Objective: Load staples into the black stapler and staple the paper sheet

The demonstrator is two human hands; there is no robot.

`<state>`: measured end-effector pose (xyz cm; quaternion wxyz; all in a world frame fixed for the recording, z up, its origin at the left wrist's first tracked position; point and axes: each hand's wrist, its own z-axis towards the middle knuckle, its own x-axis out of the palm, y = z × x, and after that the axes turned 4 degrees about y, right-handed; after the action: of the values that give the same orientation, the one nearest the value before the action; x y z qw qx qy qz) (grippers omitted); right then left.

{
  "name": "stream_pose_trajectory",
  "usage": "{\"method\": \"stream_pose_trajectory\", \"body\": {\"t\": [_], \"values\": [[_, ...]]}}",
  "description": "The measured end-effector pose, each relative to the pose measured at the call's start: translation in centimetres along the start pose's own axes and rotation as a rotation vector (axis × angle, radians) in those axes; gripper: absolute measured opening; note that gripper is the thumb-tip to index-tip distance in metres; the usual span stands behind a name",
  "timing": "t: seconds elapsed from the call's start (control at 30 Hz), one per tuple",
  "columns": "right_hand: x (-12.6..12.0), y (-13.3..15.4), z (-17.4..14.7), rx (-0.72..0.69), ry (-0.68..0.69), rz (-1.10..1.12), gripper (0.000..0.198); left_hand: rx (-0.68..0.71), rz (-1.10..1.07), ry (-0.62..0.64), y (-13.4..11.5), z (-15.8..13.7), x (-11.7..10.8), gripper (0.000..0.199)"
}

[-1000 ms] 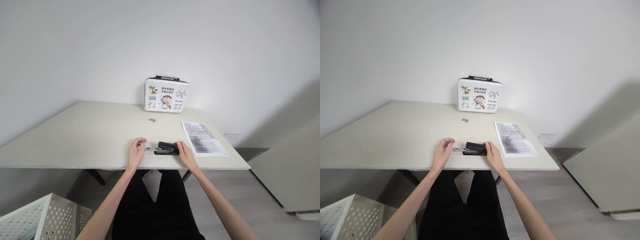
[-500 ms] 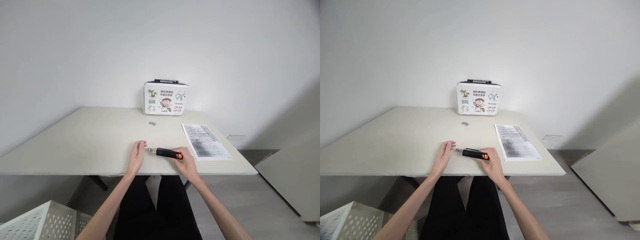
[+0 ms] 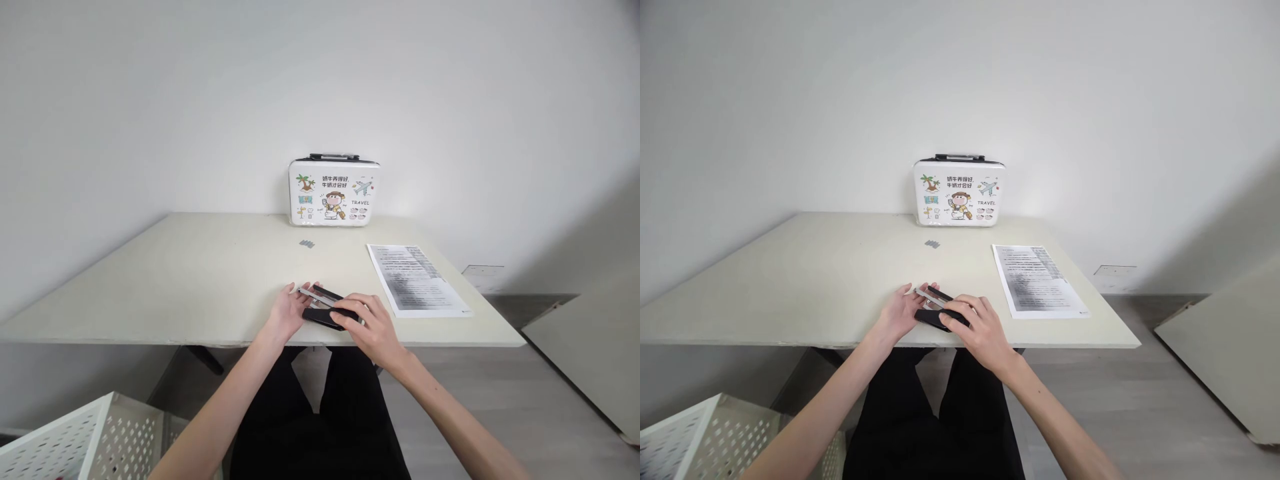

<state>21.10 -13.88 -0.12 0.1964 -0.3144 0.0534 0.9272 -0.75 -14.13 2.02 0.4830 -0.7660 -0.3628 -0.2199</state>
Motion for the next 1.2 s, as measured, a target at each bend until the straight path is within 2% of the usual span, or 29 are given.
{"method": "stream_pose_trajectory", "body": {"t": [0.13,0.27,0.4,0.5,0.6,0.67,0.73,0.8,0.87,0.97,1.1,1.2], "values": [[0.0,0.0,-0.3,-0.012,-0.003,-0.011,0.037,0.008,0.010,0.012,0.1,0.1,-0.2,0.029],[-0.2,0.0,-0.5,0.054,-0.037,0.032,0.048,0.049,0.027,0.001,0.4,0.5,-0.3,0.029],[-0.5,-0.2,-0.6,0.199,-0.129,0.133,0.054,0.164,0.083,-0.015,0.7,0.3,-0.6,0.025],[-0.8,-0.2,-0.8,0.366,-0.202,0.231,0.039,0.299,0.161,-0.004,0.8,-0.7,-1.0,0.016],[-0.8,0.0,-1.0,0.557,-0.247,0.316,0.024,0.468,0.474,0.056,1.1,-2.1,-1.4,0.026],[-0.7,0.2,-1.2,0.680,-0.250,0.363,0.022,0.594,0.752,0.093,1.5,-2.9,-1.4,0.032],[-0.3,0.4,-1.3,0.769,-0.250,0.408,0.025,0.675,0.896,0.144,2.0,-3.5,-1.2,0.034],[0.1,0.5,-1.4,0.824,-0.243,0.451,0.029,0.669,0.861,0.211,2.4,-3.8,-0.9,0.032],[0.7,0.4,-1.3,0.879,-0.235,0.491,0.033,0.578,0.694,0.238,2.6,-3.9,-0.7,0.030],[1.5,-0.4,-0.9,0.957,-0.220,0.555,0.039,0.477,0.539,0.208,2.1,-3.5,-1.0,0.034],[3.0,-2.4,-0.2,1.049,-0.146,0.639,0.045,0.548,0.636,0.153,0.6,-2.3,-2.5,0.028],[4.4,-4.0,0.4,1.076,-0.106,0.650,0.048,0.461,0.356,0.128,-0.6,-1.7,-3.6,0.015]]}}
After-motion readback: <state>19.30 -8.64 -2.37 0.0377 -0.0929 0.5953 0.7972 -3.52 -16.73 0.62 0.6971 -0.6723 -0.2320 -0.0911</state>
